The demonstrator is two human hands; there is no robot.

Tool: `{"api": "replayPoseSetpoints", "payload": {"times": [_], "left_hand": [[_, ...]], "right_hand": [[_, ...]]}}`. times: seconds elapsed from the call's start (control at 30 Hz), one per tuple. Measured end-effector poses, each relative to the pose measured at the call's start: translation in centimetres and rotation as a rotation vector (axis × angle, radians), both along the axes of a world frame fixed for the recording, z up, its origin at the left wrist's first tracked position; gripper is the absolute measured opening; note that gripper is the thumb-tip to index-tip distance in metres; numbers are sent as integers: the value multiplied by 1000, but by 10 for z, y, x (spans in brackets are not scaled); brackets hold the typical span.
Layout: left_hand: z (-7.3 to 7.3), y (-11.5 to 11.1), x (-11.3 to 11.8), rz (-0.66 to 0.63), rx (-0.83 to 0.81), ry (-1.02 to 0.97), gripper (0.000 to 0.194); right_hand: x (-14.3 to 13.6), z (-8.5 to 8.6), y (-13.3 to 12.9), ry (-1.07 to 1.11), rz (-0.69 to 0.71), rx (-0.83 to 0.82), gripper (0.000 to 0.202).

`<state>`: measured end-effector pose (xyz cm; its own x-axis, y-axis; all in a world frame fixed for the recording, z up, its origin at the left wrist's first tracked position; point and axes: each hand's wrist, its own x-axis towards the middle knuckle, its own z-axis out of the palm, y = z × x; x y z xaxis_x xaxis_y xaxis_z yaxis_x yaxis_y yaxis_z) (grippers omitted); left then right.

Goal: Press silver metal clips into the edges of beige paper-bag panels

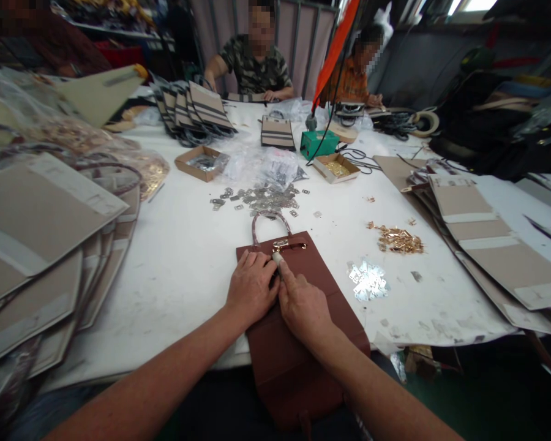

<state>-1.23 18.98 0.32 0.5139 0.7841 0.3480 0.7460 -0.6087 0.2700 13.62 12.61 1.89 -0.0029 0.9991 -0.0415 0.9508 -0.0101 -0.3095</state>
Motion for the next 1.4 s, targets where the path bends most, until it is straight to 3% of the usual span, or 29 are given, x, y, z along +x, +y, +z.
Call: {"api": "replayPoseSetpoints", "payload": {"times": [0.23, 0.5, 0.67, 0.83, 0.93, 1.03, 1.2, 1.33, 1.4], "left_hand": [[-3, 2, -1, -8, 2, -4, 24], [-6, 2, -1, -8, 2, 45, 27], [-3, -2, 1, 22, -16, 36, 25], [8, -3, -2, 65, 85, 5, 19], [5, 2, -11, 256, 94, -73, 51], [-2, 7, -25, 480, 5, -106, 70], [5, 19, -34, 532, -146, -52, 56], [26, 34, -21, 646, -236, -107, 68], [33, 38, -18, 676, -272, -162, 75]], "right_hand": [[-4, 5, 8, -97, -5, -54, 58], [-4, 2, 12, -131, -19, -86, 59], [-9, 9, 12, -86, -55, -58, 59], [0, 21, 3, 249, -82, 57, 55], [23, 30, -20, 583, -209, 183, 48], [55, 46, -57, 720, -311, 234, 40], [96, 70, -96, 1047, -330, 233, 39], [91, 54, -91, 1271, -326, 162, 39], [81, 39, -83, 1163, -220, 128, 23]]}}
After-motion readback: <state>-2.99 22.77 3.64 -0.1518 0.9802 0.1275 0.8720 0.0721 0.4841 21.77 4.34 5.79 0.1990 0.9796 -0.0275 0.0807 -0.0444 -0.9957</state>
